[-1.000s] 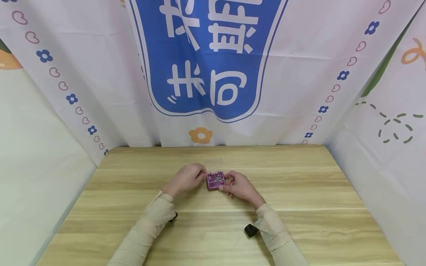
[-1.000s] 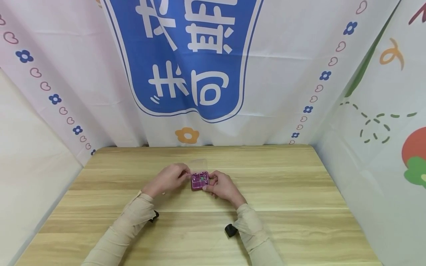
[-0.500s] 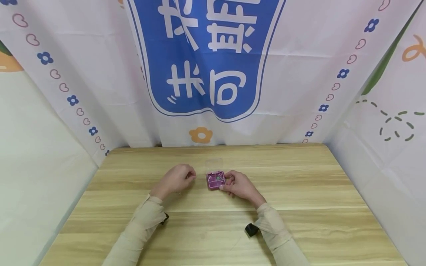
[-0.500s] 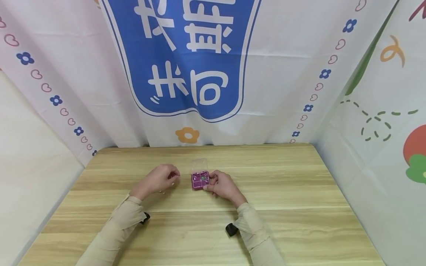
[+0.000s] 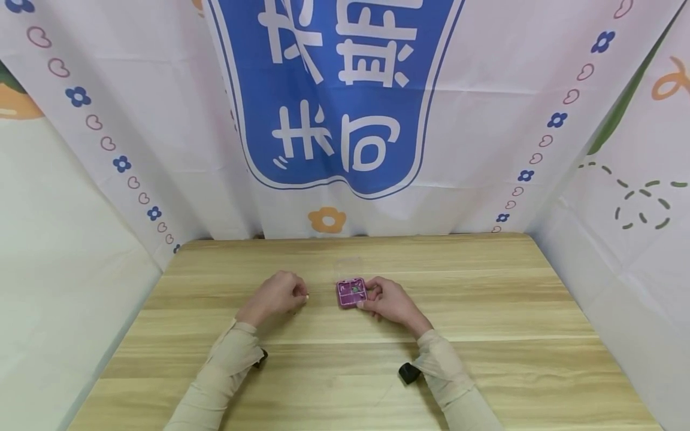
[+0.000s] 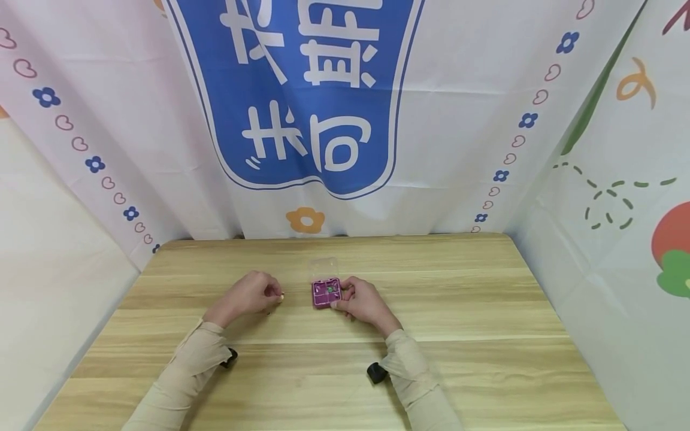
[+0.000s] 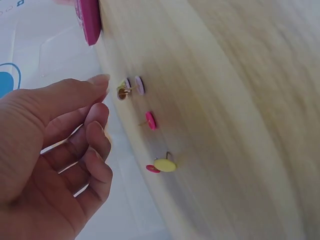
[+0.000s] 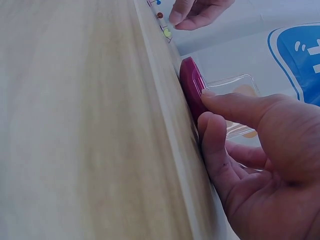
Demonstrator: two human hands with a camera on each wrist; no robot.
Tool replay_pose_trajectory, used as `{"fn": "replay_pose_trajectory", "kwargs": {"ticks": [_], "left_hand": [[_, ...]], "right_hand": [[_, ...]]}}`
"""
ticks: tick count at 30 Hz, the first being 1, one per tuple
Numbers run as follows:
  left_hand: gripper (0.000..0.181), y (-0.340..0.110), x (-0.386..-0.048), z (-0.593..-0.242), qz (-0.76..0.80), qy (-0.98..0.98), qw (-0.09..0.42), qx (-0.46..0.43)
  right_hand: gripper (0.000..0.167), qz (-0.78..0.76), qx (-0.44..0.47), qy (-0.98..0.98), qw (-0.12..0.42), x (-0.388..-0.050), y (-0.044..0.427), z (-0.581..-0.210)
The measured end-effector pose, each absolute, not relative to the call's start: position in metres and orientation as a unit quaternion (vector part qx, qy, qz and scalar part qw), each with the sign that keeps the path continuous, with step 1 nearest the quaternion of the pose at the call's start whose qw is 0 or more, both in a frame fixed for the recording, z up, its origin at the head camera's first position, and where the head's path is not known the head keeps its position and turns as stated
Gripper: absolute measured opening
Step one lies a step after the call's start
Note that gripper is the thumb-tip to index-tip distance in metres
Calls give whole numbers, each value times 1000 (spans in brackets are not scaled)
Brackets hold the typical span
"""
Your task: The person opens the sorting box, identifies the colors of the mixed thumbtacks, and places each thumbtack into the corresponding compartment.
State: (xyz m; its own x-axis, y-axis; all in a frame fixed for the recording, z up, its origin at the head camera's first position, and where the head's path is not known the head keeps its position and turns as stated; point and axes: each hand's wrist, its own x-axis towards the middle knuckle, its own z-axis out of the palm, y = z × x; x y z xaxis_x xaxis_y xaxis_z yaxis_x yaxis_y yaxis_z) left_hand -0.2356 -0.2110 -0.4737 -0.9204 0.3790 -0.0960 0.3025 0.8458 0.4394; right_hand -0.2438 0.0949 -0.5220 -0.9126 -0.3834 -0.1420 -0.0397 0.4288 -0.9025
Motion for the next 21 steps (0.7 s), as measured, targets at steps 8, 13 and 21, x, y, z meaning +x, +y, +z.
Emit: {"fn": "replay_pose_trajectory", "kwargs": {"ticks": [8, 13, 21], "left_hand": [[9, -211, -234, -476, 207, 957, 84, 185], [10, -211, -235, -479, 202, 959, 79, 185], [14, -211, -238, -483, 191, 962, 78, 179]], "right_hand": [[53, -521, -133, 826, 167, -244, 96, -522], [54, -521, -130, 827, 167, -245, 96, -523], [53, -523, -128, 826, 166, -244, 97, -523]]}}
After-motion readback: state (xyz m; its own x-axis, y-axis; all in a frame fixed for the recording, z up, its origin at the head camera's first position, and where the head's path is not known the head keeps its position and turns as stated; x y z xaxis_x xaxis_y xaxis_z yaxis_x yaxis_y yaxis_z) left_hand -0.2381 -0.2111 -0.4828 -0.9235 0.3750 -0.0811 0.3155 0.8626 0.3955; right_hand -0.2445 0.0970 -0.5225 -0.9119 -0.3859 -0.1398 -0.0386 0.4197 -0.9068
